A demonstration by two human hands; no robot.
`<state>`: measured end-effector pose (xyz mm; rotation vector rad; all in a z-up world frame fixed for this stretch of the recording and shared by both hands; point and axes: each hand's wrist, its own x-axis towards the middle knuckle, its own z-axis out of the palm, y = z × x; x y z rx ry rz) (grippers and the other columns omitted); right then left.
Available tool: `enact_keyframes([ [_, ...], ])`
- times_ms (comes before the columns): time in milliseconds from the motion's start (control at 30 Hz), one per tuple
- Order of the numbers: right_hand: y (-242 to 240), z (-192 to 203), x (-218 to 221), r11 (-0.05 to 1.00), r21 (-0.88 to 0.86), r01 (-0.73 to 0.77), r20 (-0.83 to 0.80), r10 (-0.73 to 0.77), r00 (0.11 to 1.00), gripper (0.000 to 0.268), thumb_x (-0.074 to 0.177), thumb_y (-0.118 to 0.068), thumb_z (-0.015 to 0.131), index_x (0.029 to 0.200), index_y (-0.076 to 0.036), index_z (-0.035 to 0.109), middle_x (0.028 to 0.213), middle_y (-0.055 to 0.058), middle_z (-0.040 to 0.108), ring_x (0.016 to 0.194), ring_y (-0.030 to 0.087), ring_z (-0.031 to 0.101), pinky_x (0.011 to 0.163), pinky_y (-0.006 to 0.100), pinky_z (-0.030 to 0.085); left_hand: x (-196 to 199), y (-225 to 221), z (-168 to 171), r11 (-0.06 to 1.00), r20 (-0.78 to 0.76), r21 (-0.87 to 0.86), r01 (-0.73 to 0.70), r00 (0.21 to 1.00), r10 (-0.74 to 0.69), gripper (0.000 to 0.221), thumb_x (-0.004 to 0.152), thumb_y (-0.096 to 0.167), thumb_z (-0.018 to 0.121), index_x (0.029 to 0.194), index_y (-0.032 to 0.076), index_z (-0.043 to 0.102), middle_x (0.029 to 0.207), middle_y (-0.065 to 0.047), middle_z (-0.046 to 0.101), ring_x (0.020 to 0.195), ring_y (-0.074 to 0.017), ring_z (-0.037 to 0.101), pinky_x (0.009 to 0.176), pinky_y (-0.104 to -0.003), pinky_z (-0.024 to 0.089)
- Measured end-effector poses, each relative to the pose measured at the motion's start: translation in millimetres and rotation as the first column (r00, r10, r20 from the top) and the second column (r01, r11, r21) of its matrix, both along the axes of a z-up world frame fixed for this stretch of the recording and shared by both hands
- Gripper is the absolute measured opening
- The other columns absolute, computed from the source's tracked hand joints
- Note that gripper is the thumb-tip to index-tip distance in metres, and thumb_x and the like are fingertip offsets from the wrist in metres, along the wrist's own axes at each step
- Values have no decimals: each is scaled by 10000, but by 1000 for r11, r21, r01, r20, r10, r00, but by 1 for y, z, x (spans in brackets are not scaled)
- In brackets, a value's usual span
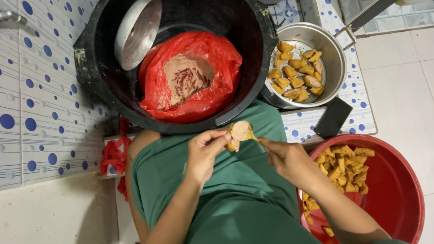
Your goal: Stuffing pieces of tofu with a meat filling using a small spatula
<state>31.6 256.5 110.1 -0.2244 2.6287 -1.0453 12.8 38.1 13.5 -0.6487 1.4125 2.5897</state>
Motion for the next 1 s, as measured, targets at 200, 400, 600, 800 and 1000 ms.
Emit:
enact_keyframes([
  [200, -6, 34, 3, 985, 145, -89, 20, 87, 996, 400, 903, -31, 563, 1247, -133, 737, 773, 117, 793, 743, 278, 767, 672, 396, 626, 1, -3, -21, 986, 53, 162, -46, 998, 38, 159, 809, 7, 841, 953, -25, 782, 868, -157, 745, 758, -249, 752, 740, -405, 666],
  [400, 5, 17, 3, 996, 90, 20, -70, -14, 997, 381, 916, -70, 582, 1247, -167, 744, 751, 100, 780, 725, 272, 767, 675, 405, 620, -5, -16, -21, 979, 76, 194, -70, 996, 56, 120, 834, 10, 824, 941, -6, 773, 870, -150, 743, 774, -264, 759, 738, -413, 667],
  [600, -2, -46, 23, 972, -232, -26, -447, -83, 891, 441, 895, 72, 590, 1255, -124, 752, 697, 85, 727, 636, 268, 732, 614, 370, 588, 7, -4, -4, 967, 156, 256, -15, 987, -26, 106, 844, 38, 825, 920, -3, 763, 860, -155, 743, 756, -279, 761, 692, -415, 672],
  [800, -11, -89, 42, 981, -192, 2, -698, -138, 702, 390, 966, 60, 554, 1289, -54, 741, 797, 76, 702, 685, 231, 694, 667, 305, 574, 16, 3, 14, 916, 212, 399, -32, 975, -59, 75, 872, 20, 789, 910, -20, 739, 876, -190, 749, 781, -301, 765, 729, -442, 672],
  [1000, -6, -114, 55, 995, -97, 32, -723, -92, 684, 385, 1001, 28, 508, 1320, -48, 710, 858, 70, 703, 718, 210, 702, 626, 334, 572, 22, 4, 7, 871, 210, 491, -17, 973, -99, 41, 900, 6, 755, 920, -23, 733, 891, -211, 753, 805, -307, 775, 779, -446, 671],
])
